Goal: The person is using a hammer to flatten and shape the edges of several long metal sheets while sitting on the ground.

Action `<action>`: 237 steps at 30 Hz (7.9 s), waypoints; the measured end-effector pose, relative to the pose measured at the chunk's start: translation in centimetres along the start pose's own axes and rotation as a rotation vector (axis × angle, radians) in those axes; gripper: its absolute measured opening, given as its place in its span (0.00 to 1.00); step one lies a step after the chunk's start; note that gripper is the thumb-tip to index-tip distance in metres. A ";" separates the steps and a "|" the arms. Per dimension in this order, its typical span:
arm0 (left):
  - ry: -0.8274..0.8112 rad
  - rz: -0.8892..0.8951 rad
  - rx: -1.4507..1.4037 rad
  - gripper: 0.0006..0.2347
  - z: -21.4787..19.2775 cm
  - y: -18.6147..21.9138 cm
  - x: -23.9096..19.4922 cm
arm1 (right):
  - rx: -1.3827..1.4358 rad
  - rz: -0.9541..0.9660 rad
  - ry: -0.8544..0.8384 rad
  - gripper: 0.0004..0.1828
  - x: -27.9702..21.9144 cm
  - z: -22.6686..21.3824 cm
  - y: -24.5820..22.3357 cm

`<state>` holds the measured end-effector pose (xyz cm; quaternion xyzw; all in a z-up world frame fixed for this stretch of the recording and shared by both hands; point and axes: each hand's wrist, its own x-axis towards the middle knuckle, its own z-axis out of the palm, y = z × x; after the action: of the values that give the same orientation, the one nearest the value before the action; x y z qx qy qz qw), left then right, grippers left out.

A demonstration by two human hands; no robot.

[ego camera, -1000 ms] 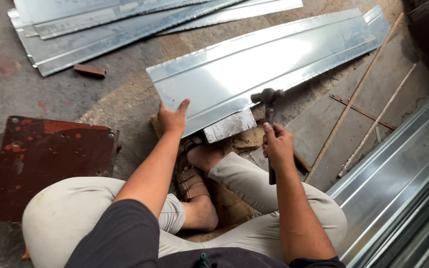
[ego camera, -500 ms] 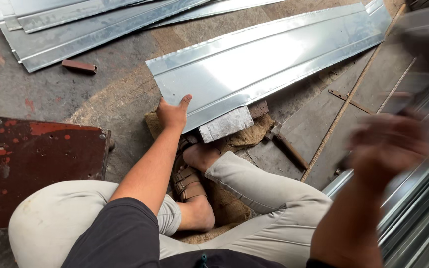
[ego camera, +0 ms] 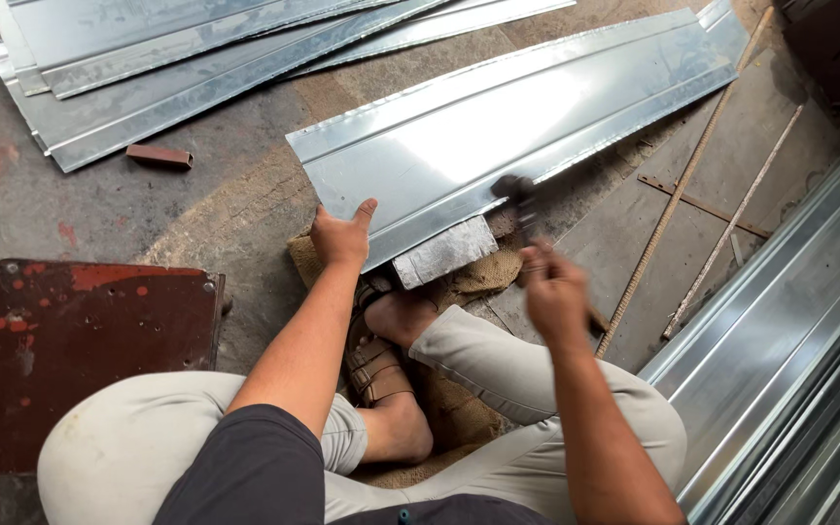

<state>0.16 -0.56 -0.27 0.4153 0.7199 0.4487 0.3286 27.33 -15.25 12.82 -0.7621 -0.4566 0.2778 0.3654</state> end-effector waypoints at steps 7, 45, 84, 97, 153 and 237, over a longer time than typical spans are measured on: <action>0.006 0.032 0.106 0.37 0.2 -1.0 0.0 | 0.250 -1.009 0.434 0.25 0.7 -10.1 -9.6; -0.020 -0.008 0.081 0.37 0.3 -1.4 -0.6 | 0.539 -0.980 0.396 0.15 -1.2 -5.2 -5.1; -0.039 -0.049 0.017 0.32 0.0 0.1 -0.7 | -0.046 -0.329 -0.142 0.13 -4.3 5.2 -0.3; -0.057 -0.088 0.006 0.30 0.2 0.0 -0.6 | 0.302 -0.771 0.153 0.13 -3.5 6.1 -1.1; -0.056 0.008 -0.014 0.26 -1.3 -1.0 0.2 | 0.091 -0.098 0.048 0.09 1.5 3.0 1.8; -0.017 -0.002 -0.052 0.23 -0.8 -1.2 -0.2 | 0.380 -0.151 0.027 0.16 -0.3 0.2 -4.1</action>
<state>-0.79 -1.29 -1.04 0.4096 0.7055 0.4635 0.3458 25.01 -14.20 16.06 -0.6467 -0.4471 0.3204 0.5284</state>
